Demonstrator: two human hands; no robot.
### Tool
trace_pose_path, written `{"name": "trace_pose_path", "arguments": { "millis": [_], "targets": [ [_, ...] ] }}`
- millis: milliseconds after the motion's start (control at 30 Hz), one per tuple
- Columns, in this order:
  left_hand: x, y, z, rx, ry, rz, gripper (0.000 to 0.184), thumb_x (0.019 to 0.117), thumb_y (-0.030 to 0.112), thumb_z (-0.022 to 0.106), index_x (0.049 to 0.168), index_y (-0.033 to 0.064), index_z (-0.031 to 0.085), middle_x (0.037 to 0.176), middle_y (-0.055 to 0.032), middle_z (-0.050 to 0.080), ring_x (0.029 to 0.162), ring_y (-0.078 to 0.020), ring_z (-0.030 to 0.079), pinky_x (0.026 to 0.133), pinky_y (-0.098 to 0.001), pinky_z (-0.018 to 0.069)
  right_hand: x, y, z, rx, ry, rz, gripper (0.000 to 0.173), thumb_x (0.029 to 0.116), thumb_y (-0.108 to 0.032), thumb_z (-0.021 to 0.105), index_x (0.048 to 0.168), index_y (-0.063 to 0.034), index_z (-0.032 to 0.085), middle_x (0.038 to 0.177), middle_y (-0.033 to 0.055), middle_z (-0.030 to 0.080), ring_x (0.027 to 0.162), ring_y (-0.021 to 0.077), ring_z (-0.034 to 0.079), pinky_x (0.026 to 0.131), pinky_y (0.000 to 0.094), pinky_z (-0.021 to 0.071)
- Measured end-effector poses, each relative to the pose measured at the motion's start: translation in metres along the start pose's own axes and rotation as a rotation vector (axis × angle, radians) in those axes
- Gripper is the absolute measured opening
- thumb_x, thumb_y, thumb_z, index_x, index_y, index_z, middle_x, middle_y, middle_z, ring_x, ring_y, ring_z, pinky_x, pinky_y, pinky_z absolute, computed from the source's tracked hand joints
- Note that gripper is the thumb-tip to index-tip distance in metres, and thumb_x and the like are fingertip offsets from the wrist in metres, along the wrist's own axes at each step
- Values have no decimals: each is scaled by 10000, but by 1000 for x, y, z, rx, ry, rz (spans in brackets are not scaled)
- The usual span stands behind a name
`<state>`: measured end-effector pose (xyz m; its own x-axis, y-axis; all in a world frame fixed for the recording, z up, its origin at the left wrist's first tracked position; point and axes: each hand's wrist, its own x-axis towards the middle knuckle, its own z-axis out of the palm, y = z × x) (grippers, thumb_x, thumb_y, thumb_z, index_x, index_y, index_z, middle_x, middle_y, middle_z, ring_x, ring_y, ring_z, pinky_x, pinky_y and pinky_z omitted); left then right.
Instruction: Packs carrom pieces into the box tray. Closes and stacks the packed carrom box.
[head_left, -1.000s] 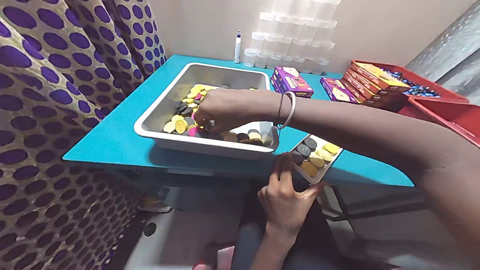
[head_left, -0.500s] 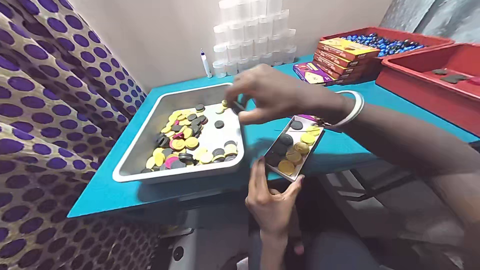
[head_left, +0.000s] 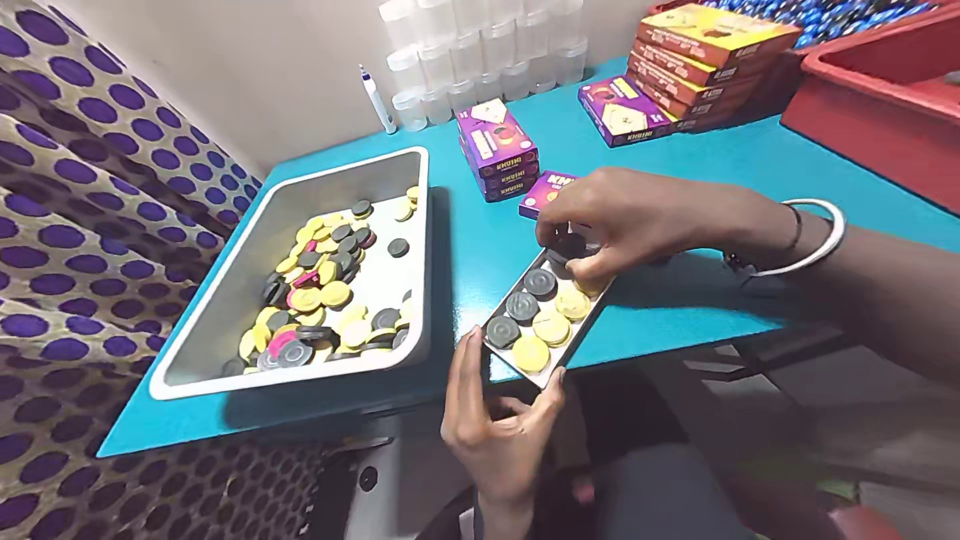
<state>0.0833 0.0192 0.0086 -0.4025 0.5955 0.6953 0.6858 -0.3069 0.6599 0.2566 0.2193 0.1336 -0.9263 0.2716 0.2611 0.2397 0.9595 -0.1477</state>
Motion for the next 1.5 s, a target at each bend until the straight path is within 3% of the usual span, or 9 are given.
{"name": "trace_pose_path", "arguments": {
  "millis": [167,267,400,500,900,1033,1267,1400,1500],
  "targets": [
    [-2,1,-1,-15,-24,-40,828,716,439,866,1244,-154,632,1274,-274,651,1091,-73,680,804,-159,566,-2,-3,4,0,42,4,267,738,-318,716,934,-136,718,774,-14,647,713,126,623,586,352,498],
    [-2,2,-2,-49,-36,-61,835,721,416,875,1260,-166,614,1295,-287,627,1076,-59,683,763,-152,576,-1,-31,-9,30,-58,220,193,790,-190,808,943,-94,738,808,36,677,760,182,652,673,420,511],
    [-4,2,-2,-74,-48,-77,831,727,398,876,1268,-172,605,1309,-292,614,1072,-57,684,735,-152,583,-7,-5,7,5,30,88,255,753,-377,691,902,-171,717,731,-57,628,653,82,591,534,333,458],
    [-4,2,-3,-101,-59,-94,836,734,382,883,1285,-176,591,1327,-298,593,1007,-43,697,660,-152,589,-6,-11,6,-60,3,152,301,772,-425,670,949,-183,692,742,-49,612,662,134,603,532,401,459],
    [-4,3,-6,-79,-67,-97,844,734,396,884,1290,-169,593,1330,-294,599,1034,-43,690,688,-146,585,-8,-19,12,-186,33,183,292,831,-457,621,942,-201,706,726,-20,623,653,206,635,511,472,448],
    [-4,3,-5,-109,-71,-97,846,739,388,888,1295,-174,586,1331,-289,597,997,-44,701,663,-155,595,-10,-17,11,-190,38,154,241,843,-439,616,828,-201,653,685,-34,569,618,186,605,488,445,427],
    [-2,4,-5,-82,-49,-83,810,730,398,878,1256,-163,623,1294,-282,632,997,-43,697,671,-143,576,-12,-17,13,-193,61,119,263,857,-442,561,824,-204,667,728,-34,574,632,173,600,487,427,431],
    [-1,4,-5,-58,-40,-66,818,728,421,869,1254,-159,631,1279,-281,645,946,-37,690,693,-135,557,-4,-49,-11,-81,-77,297,143,907,-263,732,918,-121,744,835,30,658,759,217,636,663,468,501],
    [0,5,-3,-46,-9,-73,796,714,442,868,1238,-121,665,1268,-249,669,894,-52,705,672,-165,572,-13,-17,-3,-112,241,-13,276,885,-334,597,956,-110,742,919,52,699,838,166,661,682,361,531]
  ]
}}
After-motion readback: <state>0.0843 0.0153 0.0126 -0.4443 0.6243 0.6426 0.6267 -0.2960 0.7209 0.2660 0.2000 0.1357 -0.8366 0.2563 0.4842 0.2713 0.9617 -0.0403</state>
